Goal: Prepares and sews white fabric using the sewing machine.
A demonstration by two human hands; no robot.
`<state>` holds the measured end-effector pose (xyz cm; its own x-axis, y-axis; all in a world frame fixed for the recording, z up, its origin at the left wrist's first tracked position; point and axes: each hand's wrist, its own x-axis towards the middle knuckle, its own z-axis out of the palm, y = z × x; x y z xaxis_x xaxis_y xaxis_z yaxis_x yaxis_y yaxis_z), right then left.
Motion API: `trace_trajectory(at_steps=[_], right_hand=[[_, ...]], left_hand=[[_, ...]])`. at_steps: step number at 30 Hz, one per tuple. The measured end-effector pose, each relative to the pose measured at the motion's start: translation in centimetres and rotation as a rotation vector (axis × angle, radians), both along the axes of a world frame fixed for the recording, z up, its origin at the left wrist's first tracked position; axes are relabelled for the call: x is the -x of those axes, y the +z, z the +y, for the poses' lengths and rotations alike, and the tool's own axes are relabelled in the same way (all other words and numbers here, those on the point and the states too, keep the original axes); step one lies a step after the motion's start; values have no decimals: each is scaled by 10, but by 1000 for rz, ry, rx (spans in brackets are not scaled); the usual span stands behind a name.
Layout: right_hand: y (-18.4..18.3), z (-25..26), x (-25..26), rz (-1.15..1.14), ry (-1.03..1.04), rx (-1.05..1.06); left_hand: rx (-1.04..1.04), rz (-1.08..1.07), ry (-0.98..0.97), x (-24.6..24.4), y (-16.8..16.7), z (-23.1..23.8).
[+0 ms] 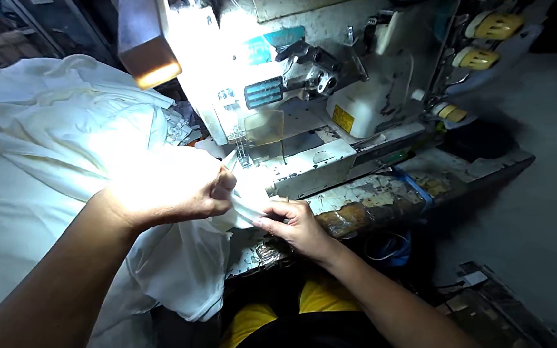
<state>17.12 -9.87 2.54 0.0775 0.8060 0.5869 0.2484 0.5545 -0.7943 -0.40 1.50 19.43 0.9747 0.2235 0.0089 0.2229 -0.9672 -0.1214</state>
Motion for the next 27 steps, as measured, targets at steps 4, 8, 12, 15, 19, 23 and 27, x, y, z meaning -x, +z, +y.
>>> trace_trajectory(at_steps=[4, 8, 12, 15, 19, 23, 27], right_hand=[[-5, 9, -1, -54, -45, -53], [-7, 17, -2, -126, -85, -84], [-9, 20, -4, -152, -110, -113], [-10, 21, -5, -154, -120, -109], [-12, 23, -5, -156, -124, -119], [-13, 23, -5, -156, -127, -117], [-14, 23, -4, -138, -132, -125]], left_hand=[[-18, -24, -13, 1, -3, 10], [-103, -114, -80, 4, -9, 17], [-150, -156, -90, 7, -10, 23], [-157, -133, -71, 5, -6, 22], [-179, -190, -116, 11, -13, 29], [-197, -78, -4, 4, 2, 19], [-236, -81, 6, 4, 4, 11]])
